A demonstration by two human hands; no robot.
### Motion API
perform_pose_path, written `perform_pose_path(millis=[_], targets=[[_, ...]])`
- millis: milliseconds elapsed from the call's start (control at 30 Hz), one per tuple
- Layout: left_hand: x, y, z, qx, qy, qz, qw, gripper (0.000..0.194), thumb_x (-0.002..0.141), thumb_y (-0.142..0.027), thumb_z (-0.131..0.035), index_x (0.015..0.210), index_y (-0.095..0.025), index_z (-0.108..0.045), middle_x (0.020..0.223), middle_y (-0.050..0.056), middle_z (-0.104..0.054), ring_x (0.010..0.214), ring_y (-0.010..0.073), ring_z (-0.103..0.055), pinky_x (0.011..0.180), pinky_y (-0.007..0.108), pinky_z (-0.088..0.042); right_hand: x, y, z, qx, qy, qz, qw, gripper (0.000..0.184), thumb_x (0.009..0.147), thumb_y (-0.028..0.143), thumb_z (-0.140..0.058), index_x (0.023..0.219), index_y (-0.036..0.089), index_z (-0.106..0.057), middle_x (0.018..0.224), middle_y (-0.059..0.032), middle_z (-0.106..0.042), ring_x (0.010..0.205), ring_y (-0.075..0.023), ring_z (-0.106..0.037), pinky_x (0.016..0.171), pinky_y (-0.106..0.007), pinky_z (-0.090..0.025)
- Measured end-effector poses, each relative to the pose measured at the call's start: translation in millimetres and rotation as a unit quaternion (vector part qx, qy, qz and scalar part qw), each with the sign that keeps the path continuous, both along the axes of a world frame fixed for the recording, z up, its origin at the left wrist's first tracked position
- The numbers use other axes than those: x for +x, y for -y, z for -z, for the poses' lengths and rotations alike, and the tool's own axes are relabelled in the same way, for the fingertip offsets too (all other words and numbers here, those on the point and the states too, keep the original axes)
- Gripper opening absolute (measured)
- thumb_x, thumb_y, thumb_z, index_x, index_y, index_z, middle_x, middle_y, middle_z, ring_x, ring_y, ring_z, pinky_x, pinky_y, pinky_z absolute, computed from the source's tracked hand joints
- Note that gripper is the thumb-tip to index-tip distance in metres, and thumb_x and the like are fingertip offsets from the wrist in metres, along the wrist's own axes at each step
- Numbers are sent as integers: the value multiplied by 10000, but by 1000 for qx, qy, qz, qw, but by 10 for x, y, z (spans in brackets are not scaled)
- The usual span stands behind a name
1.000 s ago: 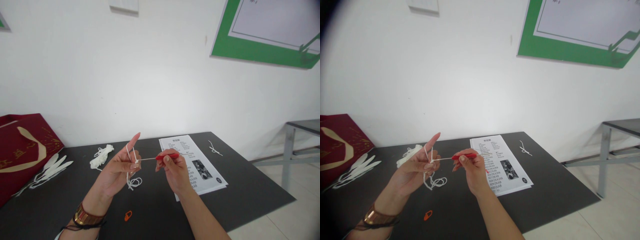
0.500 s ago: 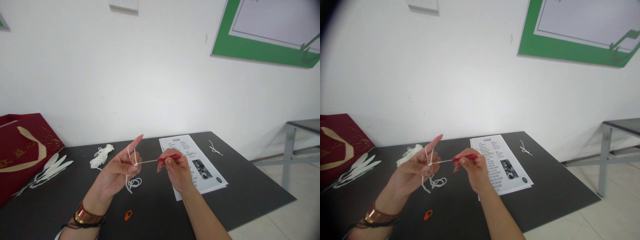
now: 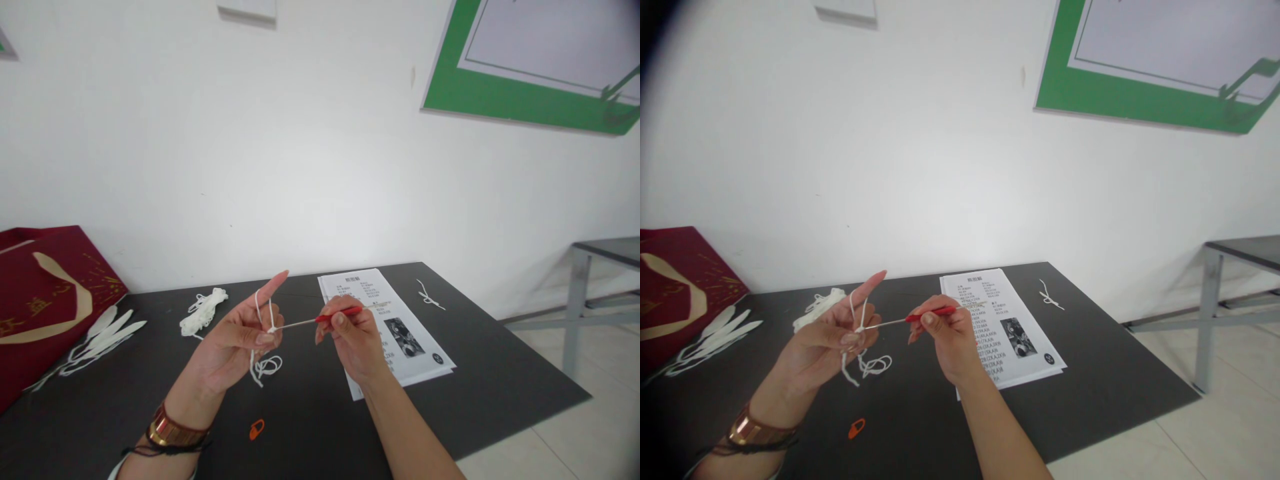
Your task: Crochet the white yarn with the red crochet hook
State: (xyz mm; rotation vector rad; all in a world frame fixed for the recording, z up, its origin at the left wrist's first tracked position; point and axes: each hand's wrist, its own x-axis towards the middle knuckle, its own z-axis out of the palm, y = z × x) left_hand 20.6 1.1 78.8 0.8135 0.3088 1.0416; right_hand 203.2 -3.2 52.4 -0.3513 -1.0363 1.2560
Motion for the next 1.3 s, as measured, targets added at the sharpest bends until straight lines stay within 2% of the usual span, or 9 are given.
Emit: perform_pose_path(millis=[467,700,1000,1167,1300], targets=[[-2,3,-3,2,-15,-5,1000,825,581,29,-656,1350,-161,-425,585,-36,-497,527,81,-395,470,215,-292,-6,-3,-1,0,-7,-4,1000,88,748,274,-703,738,187,-690,681,2,-602,538,-117,-572,467,-250,-500],[9,7,6,13,-29,-14,999,829,597,23,-654,1361,-189,-411,584,-47,-451,528,83,-405,472,217,-290,-1,5,9,1,11,19,1000,110,738,299,-710,731,193,-681,671,2,-601,536,-122,-564,470,-261,-508],[5,-6,26,34,-57,-23,998,818,628,26,-660,1364,-228,-411,605,-35,-501,556,87,-453,476,195,-310,-29,9,0,-10,-5,11,1000,109,731,288,-720,732,187,-680,656,6,-612,527,-114,-565,468,-248,-510],[31,11,16,64,-112,-59,990,753,653,-23,-683,1332,-262,-461,609,-36,-519,562,85,-456,523,199,-341,-58,10,43,-38,-23,-7,999,118,760,292,-696,752,175,-683,673,-1,-650,524,-96,-574,477,-217,-520],[107,49,1,101,-172,-148,969,711,667,-64,-710,1299,-310,-497,605,-51,-505,558,75,-441,545,191,-358,-101,18,49,-92,-10,-16,996,148,789,303,-666,783,157,-690,612,6,-641,495,-84,-575,490,-196,-537]])
